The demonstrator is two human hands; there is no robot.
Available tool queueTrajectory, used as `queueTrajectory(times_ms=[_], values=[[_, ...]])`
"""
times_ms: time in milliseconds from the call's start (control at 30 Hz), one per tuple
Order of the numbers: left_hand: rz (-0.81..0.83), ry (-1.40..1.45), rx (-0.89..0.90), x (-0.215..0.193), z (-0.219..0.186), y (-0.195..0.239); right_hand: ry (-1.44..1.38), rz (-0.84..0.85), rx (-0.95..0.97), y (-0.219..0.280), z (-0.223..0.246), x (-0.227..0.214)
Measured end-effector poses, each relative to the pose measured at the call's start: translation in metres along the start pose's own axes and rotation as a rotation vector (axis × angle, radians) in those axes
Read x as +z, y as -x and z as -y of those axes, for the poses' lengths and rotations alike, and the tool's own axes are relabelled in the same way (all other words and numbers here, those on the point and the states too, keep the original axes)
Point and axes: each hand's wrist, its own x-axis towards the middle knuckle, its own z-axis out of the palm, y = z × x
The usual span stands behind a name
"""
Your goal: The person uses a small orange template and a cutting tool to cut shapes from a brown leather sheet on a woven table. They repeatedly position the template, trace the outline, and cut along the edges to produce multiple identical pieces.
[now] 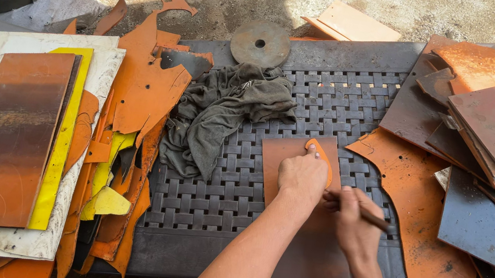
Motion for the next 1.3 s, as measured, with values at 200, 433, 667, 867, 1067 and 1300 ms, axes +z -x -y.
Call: queueTrajectory(times_ms=[200,433,667,867,1067,1300], values=[[0.008,-0.001,0.014,-0.009,0.007,-0.014,-0.313,0.0,0.032,-0.006,-0.013,-0.022],[-0.012,-0.043,0.051,-0.021,0.002,-0.023,0.013,0.122,-0.091,0.001,-0.023,0.013],[0.032,-0.058,0.041,-0.031,-0.004,-0.024,0.122,0.099,-0.099,-0.004,-0.017,0.016],[0.066,-0.092,0.057,-0.04,-0.01,-0.017,0.165,0.15,-0.031,-0.006,-0.005,0.013],[0.069,-0.11,0.066,-0.039,-0.012,-0.015,0.383,0.037,-0.097,0.003,0.022,0.005],[0.005,-0.102,0.091,-0.024,-0.019,-0.019,0.516,-0.193,-0.16,-0.012,0.073,-0.062]])
